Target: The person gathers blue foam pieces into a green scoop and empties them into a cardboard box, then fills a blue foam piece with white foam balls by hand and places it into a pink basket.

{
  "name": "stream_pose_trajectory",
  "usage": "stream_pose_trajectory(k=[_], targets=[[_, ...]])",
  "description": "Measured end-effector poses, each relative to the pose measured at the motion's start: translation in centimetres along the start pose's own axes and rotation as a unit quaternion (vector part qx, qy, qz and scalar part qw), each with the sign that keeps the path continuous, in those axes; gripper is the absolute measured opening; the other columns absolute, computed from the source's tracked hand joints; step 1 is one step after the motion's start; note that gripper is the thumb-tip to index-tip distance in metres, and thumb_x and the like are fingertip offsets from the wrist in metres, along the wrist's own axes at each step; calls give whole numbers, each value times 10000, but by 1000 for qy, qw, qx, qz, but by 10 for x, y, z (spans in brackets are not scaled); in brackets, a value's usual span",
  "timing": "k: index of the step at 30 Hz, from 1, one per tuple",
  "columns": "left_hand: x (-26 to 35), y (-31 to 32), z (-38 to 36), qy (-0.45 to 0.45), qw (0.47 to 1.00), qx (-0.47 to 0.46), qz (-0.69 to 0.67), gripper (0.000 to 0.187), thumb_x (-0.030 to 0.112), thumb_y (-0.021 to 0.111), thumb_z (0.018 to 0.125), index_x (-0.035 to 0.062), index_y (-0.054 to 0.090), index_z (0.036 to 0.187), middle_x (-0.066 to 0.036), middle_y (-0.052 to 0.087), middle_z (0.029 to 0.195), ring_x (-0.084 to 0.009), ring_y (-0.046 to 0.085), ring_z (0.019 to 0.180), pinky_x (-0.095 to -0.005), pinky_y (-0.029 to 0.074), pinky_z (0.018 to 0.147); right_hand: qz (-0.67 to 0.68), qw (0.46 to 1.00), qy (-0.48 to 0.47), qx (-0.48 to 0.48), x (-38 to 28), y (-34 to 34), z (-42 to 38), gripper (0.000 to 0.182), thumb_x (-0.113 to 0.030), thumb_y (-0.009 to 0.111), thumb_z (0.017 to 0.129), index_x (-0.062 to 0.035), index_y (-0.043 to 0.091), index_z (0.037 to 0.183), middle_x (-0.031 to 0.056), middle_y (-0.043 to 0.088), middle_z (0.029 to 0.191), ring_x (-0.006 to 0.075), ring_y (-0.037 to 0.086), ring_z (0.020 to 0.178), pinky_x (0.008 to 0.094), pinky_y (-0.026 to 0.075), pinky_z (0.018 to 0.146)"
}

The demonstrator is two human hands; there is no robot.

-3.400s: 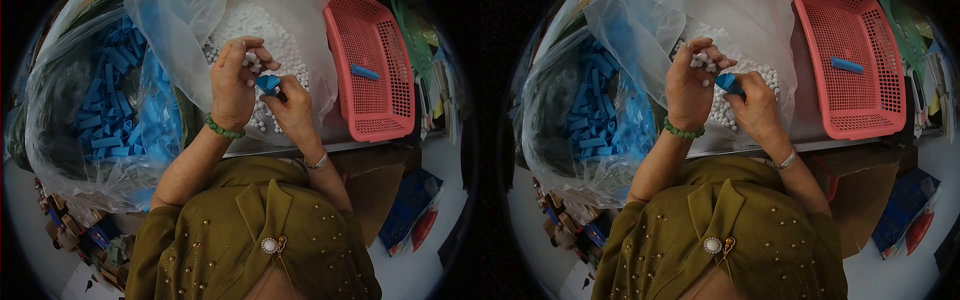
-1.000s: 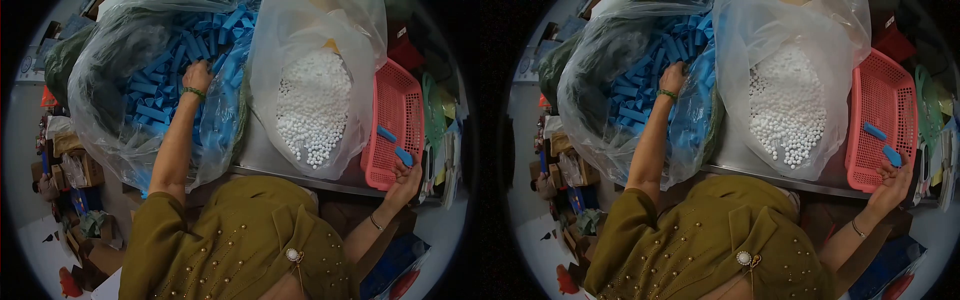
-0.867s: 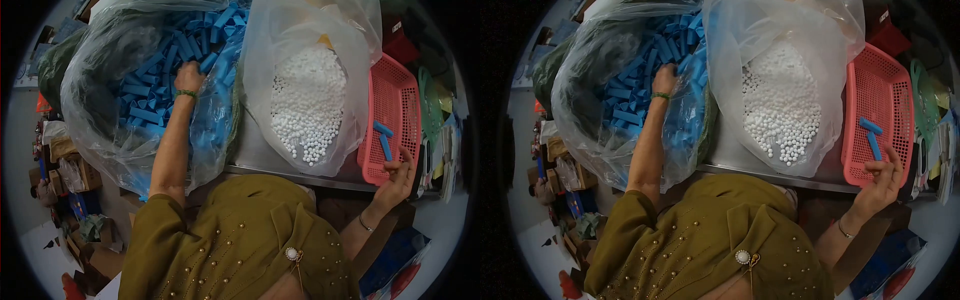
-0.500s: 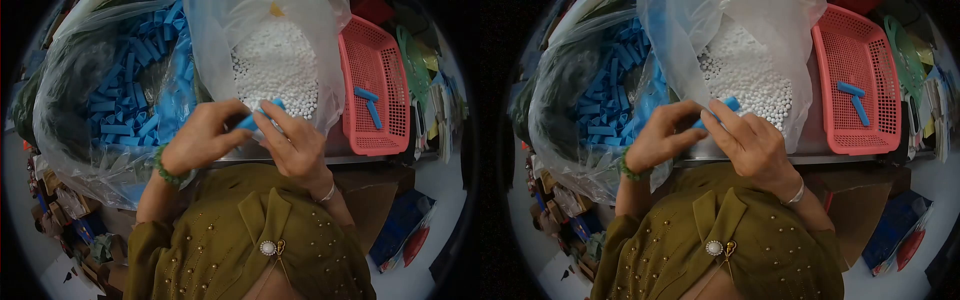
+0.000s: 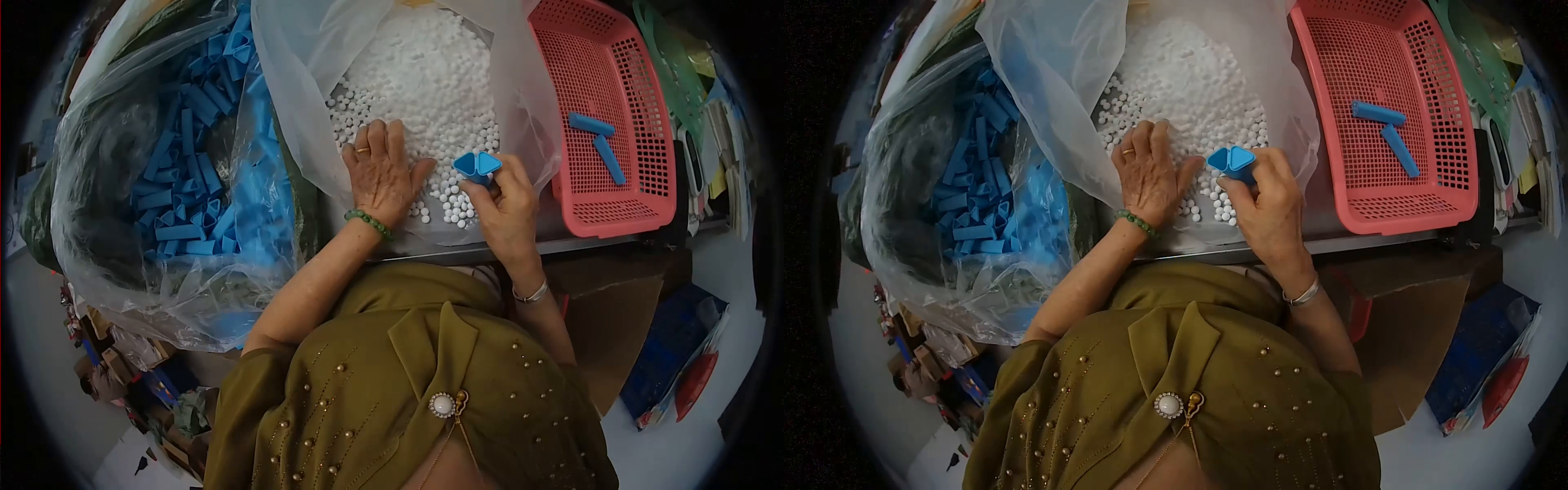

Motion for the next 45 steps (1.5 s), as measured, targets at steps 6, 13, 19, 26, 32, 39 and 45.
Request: stream_pose_trajectory(k=[6, 13, 19, 26, 32, 39, 45], targets=[[5, 14, 9, 56, 998, -2, 7, 362, 309, 692, 779, 58, 508, 965, -109, 522, 924, -283, 528, 821, -373, 406, 665, 22, 1000, -18, 3, 4, 5, 5, 194, -19, 694, 764, 22, 626, 940, 21, 536, 882, 59, 427, 585, 225, 366, 518], [-32, 34, 28, -376, 673, -109, -627, 259, 312, 606, 891, 68, 518, 874, -34, 517, 737, -141, 497, 588, -265, 368, 440, 15, 999, -17, -31, 3, 14, 6, 190, -54, 692, 761, 2, 616, 926, 45, 506, 819, 96, 450, 573, 245, 381, 515], [9, 11, 45, -306, 429, -79, -846, 311, 347, 465, 964, 46, 542, 946, -40, 531, 793, -134, 482, 637, -308, 410, 550, -30, 998, -43, -46, 3, 29, 10, 182, -28, 644, 766, -7, 590, 939, 111, 526, 873, 200, 540, 602, 308, 438, 543], [13, -9, 52, -208, 491, -1, -846, 385, 374, 428, 969, 5, 531, 1004, -57, 548, 758, -158, 544, 653, -370, 518, 688, 1, 999, -23, -34, -3, 32, 20, 138, 5, 562, 747, 46, 523, 872, 174, 515, 896, 379, 554, 767, 435, 446, 648], [20, -26, 54, -163, 528, -9, -833, 311, 320, 454, 961, 29, 545, 1023, -40, 545, 798, -154, 523, 685, -376, 481, 741, -25, 999, -25, -29, -3, 32, 22, 162, 5, 573, 734, 37, 536, 889, 165, 522, 878, 368, 562, 740, 424, 445, 624], [18, -28, 56, -158, 529, 2, -834, 292, 298, 453, 958, 28, 542, 1024, -43, 551, 828, -156, 533, 706, -383, 490, 738, 24, 1000, -16, -5, -9, 26, 25, 196, 4, 672, 721, 5, 578, 894, 99, 535, 845, 217, 543, 671, 327, 435, 594], [20, -24, 53, -159, 515, -16, -842, 299, 301, 435, 968, 30, 537, 1041, -45, 546, 838, -161, 536, 726, -388, 490, 759, 42, 999, -28, -5, -7, 22, 24, 210, 24, 700, 723, 1, 601, 907, 52, 540, 841, 119, 523, 681, 254, 424, 600]])
Point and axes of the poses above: each hand's wrist, its own z-axis towards the middle knuckle, its own y-axis out of the palm, x = y × z, the point moved 8 cm from there along z, towards the middle knuckle
